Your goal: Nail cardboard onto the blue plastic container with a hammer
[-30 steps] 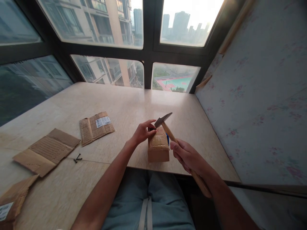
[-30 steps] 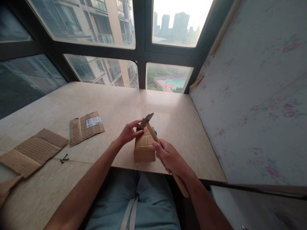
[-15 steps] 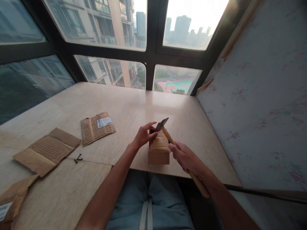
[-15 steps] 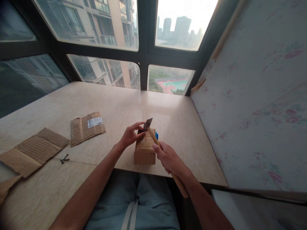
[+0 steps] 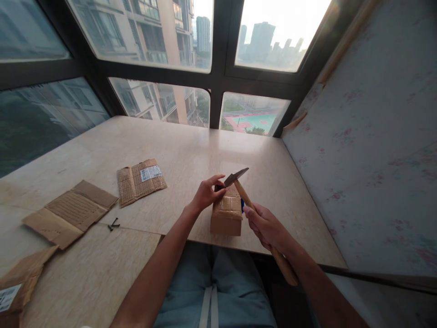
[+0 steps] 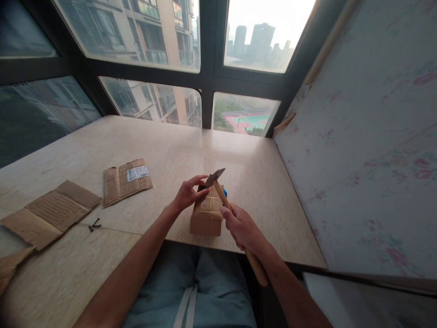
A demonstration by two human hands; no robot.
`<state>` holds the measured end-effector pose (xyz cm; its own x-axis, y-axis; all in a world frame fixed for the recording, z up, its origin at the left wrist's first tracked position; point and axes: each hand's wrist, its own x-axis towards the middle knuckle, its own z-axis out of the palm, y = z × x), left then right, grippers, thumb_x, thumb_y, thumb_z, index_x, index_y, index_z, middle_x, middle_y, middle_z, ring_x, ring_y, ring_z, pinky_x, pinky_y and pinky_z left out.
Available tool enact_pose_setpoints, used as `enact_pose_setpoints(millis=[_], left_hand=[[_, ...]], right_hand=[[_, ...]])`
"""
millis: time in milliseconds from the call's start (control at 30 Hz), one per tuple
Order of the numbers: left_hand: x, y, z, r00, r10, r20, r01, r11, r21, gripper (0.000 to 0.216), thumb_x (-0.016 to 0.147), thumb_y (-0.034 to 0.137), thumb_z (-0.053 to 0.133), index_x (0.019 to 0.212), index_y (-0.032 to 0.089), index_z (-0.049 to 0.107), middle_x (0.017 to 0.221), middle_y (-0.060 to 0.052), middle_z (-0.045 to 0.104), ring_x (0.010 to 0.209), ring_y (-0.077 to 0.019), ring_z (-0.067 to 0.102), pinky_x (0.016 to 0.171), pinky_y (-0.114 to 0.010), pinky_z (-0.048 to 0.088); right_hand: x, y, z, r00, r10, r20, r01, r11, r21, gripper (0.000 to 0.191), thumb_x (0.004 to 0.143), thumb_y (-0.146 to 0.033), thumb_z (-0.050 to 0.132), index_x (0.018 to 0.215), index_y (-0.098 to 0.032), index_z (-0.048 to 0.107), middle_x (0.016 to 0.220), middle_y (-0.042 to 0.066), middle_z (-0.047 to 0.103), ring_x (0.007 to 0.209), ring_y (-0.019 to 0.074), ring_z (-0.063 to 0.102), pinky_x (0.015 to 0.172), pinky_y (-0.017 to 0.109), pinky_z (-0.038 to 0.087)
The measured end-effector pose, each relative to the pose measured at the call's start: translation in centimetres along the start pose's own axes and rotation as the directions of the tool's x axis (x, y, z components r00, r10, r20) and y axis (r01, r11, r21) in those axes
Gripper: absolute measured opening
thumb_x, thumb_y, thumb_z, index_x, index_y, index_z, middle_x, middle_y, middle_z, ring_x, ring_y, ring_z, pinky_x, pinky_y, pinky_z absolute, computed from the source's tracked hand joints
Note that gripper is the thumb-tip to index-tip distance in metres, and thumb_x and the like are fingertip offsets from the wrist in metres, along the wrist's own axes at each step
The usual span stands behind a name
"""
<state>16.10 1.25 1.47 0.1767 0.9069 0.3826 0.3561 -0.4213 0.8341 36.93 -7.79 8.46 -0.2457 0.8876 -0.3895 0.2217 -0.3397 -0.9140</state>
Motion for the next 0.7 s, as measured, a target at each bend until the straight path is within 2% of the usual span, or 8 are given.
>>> enact_pose_setpoints(millis=[100, 267, 400, 600, 700], left_hand=[[0.09, 0.14, -0.06, 1.0, 0.003, 0.015, -0.003, 1.0, -0.004, 0.043, 0.078, 0.024, 0.069, 0.12, 0.019, 0.061, 0.089, -0.004, 0.075, 0.08, -0.0163, 0.069, 0.08, -0.031, 0.054], [0.17, 0.58, -0.16, 1.0, -0.014, 0.028, 0.013, 1.0, 0.029, 0.041, 0.077, 0.023, 0.07, 0.118, 0.019, 0.062, 0.088, -0.004, 0.075, 0.079, -0.0176, 0.069, 0.079, -0.032, 0.055], [0.22, 0.72, -0.16, 0.999, -0.015, 0.038, 0.014, 1.0, 0.019, 0.04, 0.077, 0.021, 0.069, 0.117, 0.019, 0.063, 0.087, -0.004, 0.076, 0.079, -0.0172, 0.069, 0.079, -0.032, 0.054], [0.47, 0.59, -0.36, 0.999, -0.013, 0.049, 0.012, 1.0, 0.026, 0.042, 0.075, 0.02, 0.07, 0.116, 0.017, 0.063, 0.086, -0.005, 0.076, 0.078, -0.0184, 0.07, 0.078, -0.031, 0.054], [0.57, 0.5, -0.47, 0.998, -0.008, 0.066, 0.006, 1.0, 0.018, 0.041, 0.076, 0.02, 0.069, 0.117, 0.017, 0.063, 0.086, -0.005, 0.076, 0.079, -0.0193, 0.071, 0.079, -0.032, 0.054]], right_hand=[[0.1, 0.14, -0.01, 0.999, -0.031, -0.025, 0.03, 0.999, -0.013, 0.034, 0.086, -0.053, 0.055, 0.077, -0.022, 0.043, 0.051, -0.011, 0.042, 0.023, 0.0027, 0.028, 0.017, 0.014, 0.023], [0.33, 0.47, -0.04, 0.998, -0.012, -0.053, 0.008, 0.997, -0.081, 0.031, 0.085, -0.047, 0.06, 0.074, -0.021, 0.046, 0.051, -0.011, 0.045, 0.022, 0.003, 0.03, 0.016, 0.013, 0.02], [-0.02, 0.37, -0.04, 0.997, -0.045, -0.062, 0.041, 0.997, -0.07, 0.032, 0.088, -0.049, 0.055, 0.075, -0.021, 0.045, 0.052, -0.01, 0.045, 0.024, 0.0027, 0.03, 0.018, 0.013, 0.022], [0.24, 0.66, -0.03, 0.996, -0.064, -0.061, 0.047, 0.97, -0.239, 0.029, 0.089, -0.046, 0.054, 0.076, -0.021, 0.048, 0.054, -0.009, 0.045, 0.024, 0.0042, 0.034, 0.016, 0.015, 0.023], [0.09, 0.81, 0.11, 0.998, -0.052, -0.044, 0.04, 0.973, -0.225, 0.03, 0.09, -0.047, 0.052, 0.076, -0.021, 0.048, 0.055, -0.008, 0.046, 0.025, 0.004, 0.034, 0.017, 0.014, 0.024]])
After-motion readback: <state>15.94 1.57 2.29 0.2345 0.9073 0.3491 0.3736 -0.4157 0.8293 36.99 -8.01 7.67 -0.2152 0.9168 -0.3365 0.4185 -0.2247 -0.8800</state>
